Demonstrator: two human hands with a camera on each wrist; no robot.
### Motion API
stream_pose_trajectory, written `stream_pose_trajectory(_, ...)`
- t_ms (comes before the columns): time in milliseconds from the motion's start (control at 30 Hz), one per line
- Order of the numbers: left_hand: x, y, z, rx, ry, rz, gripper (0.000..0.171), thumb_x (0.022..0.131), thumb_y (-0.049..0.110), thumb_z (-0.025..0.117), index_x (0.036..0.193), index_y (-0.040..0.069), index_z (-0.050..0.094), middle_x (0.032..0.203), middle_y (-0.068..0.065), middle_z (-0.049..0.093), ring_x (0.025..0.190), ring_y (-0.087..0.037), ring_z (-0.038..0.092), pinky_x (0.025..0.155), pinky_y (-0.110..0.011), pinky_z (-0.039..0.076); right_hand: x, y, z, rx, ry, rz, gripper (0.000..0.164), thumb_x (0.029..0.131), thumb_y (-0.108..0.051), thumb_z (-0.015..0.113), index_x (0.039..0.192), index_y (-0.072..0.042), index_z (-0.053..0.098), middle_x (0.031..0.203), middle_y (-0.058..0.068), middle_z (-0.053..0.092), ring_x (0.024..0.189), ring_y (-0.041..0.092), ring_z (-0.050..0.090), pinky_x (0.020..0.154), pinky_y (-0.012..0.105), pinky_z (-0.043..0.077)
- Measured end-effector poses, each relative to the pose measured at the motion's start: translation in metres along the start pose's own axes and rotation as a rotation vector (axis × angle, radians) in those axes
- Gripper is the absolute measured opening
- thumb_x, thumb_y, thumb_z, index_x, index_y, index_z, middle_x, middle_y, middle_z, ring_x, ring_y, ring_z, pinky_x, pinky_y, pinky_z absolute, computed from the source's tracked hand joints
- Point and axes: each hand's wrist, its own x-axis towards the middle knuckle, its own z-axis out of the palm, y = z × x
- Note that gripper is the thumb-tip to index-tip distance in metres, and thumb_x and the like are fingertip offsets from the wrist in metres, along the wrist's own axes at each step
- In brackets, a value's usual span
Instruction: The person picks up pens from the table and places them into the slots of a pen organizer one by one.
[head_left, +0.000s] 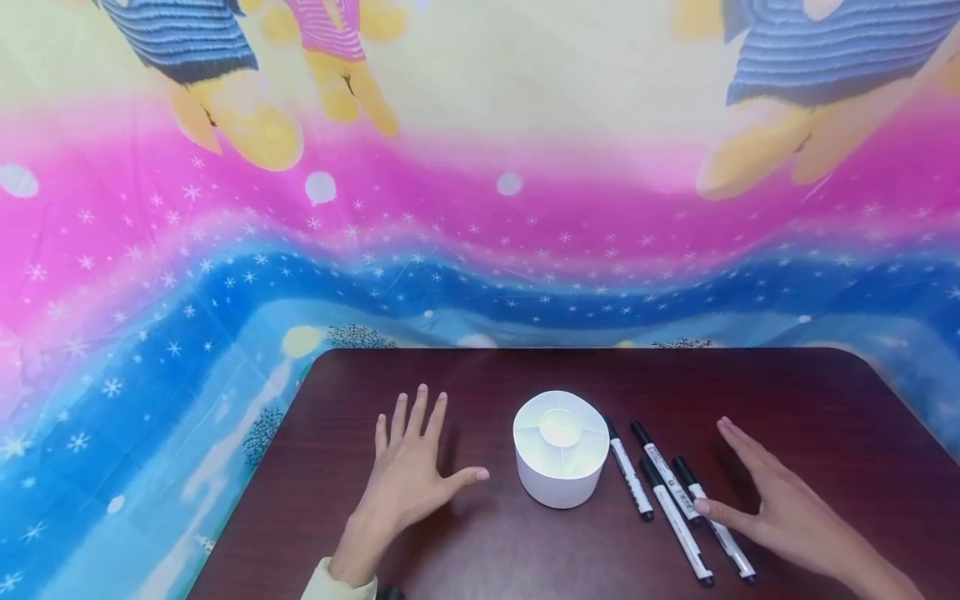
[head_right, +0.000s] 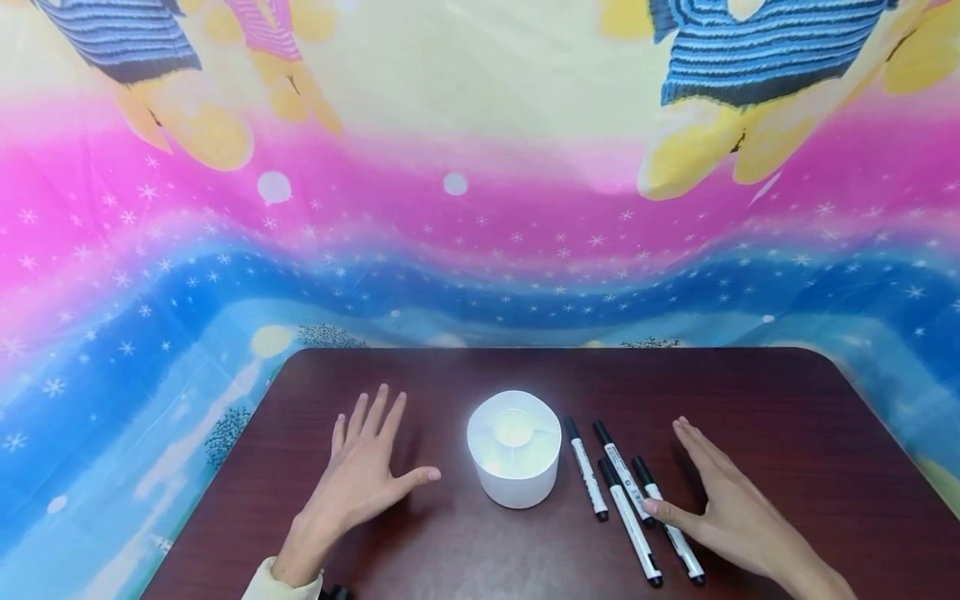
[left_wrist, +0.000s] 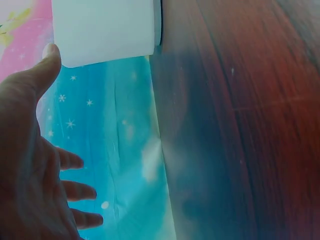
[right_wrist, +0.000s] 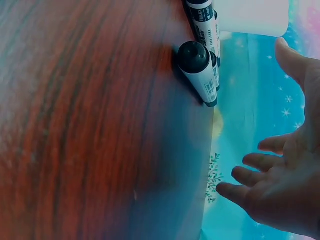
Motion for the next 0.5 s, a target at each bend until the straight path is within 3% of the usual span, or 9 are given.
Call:
stream_pose_trajectory(200, 0.004, 0.007, 0.0, -0.042, -0.001, 0.05, 0.123, 0.08, 0.089, 0.067, 0.173, 0.019, 0.025, 0.181, -0.012, 0.018, 0.168, -0.042, 0.012, 0.131, -0.072, 0.013, 0.002, 0.004, 0.001, 0.009, -0.012, 0.016, 0.109, 0.091, -0.053, 0.082, 0.172, -0.008, 0.023, 0.163, 0.036, 0.041, 0.136, 0.065, 0.048, 0.088, 0.079, 0.048)
stream_pose_trajectory(300, 0.005, 0.01, 0.0, -0.075, 0.008, 0.09, 0.123, 0.08, 0.087, 0.069, 0.172, 0.017, 0.027, 0.179, -0.012, 0.023, 0.167, -0.04, 0.018, 0.131, -0.07, 0.016, 0.003, 0.006, 0.0, 0.056, -0.016, 0.015, 0.101, 0.091, -0.051, 0.084, 0.166, -0.004, 0.035, 0.158, 0.032, 0.05, 0.132, 0.059, 0.057, 0.091, 0.061, 0.058)
stream_pose_trajectory(400, 0.008, 0.014, 0.001, -0.096, 0.006, 0.119, 0.122, 0.081, 0.085, 0.071, 0.172, 0.017, 0.027, 0.179, -0.01, 0.026, 0.166, -0.037, 0.023, 0.133, -0.066, 0.018, 0.003, 0.008, 0.001, 0.122, -0.019, 0.007, 0.091, 0.092, -0.043, 0.085, 0.161, -0.001, 0.044, 0.152, 0.029, 0.058, 0.121, 0.049, 0.068, 0.082, 0.036, 0.063)
stream_pose_trajectory(500, 0.011, 0.018, 0.002, -0.139, 0.006, 0.146, 0.12, 0.082, 0.079, 0.076, 0.172, 0.018, 0.026, 0.179, -0.008, 0.028, 0.166, -0.033, 0.025, 0.134, -0.061, 0.02, 0.005, 0.009, 0.002, 0.166, -0.001, 0.007, 0.08, 0.092, -0.036, 0.087, 0.155, -0.002, 0.052, 0.143, 0.025, 0.066, 0.112, 0.028, 0.075, 0.078, 0.025, 0.061)
